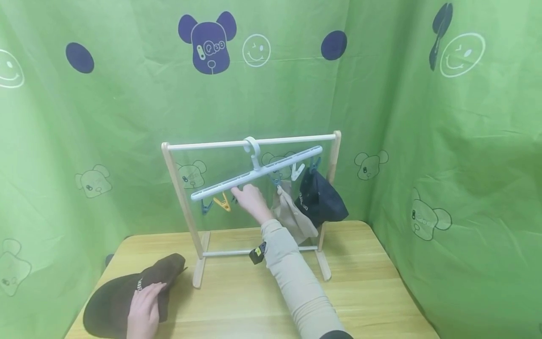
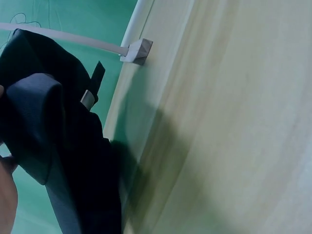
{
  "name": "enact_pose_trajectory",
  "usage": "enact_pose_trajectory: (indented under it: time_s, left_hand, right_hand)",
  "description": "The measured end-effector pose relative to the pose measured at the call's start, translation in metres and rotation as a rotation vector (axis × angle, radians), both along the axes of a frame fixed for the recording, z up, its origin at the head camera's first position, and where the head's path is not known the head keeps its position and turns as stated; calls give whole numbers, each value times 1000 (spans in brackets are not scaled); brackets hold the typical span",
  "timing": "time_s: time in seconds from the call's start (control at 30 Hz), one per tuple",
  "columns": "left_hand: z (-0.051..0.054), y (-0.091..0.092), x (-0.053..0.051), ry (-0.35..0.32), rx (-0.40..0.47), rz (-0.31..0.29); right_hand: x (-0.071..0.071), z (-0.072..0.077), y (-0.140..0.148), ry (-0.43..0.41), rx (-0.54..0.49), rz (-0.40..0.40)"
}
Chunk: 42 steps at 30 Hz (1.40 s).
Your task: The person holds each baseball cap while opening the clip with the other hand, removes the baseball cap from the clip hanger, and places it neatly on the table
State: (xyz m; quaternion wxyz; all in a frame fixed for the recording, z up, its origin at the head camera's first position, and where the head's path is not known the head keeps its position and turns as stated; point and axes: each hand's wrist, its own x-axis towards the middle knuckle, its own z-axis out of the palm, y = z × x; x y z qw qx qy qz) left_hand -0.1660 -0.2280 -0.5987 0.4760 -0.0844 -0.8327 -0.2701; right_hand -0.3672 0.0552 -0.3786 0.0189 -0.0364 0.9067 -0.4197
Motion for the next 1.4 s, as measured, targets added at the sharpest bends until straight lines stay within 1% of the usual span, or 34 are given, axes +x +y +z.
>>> enact_pose_trajectory:
  time_s: [0.13,0.5,0.63,0.77,0.93,1.07,1.27,1.4]
  left_hand:
    - [-3,1,1,-19,-6,-10]
    - [-10,0,2,-68,-78,-19]
    - [-12,1,3,-109,-100,-15]
    - [-14,2,6,-174,-113,-12]
    - [-20,2,5,-206,-136,-4]
    - [-26,2,5,-225,-140,0]
    - [-29,2,6,-254,-121,-9]
    - [-32,3,7,-300,-122,-18]
  right_hand:
    - [0,0,1,-2,-17,4]
    - [-1,-1,0,-13,-18,3]
    - [0,-1,-1,-9,-9,-1]
    - [-1,-1,-1,-10,-8,-3]
    - [-1,-1,0,-19,-5,-5]
    - [-1,-1,-1,-30,-5,-6]
    - [-1,0,-1,-36,-16,-9]
    - [-2,-1,-1,-34,-18,-17]
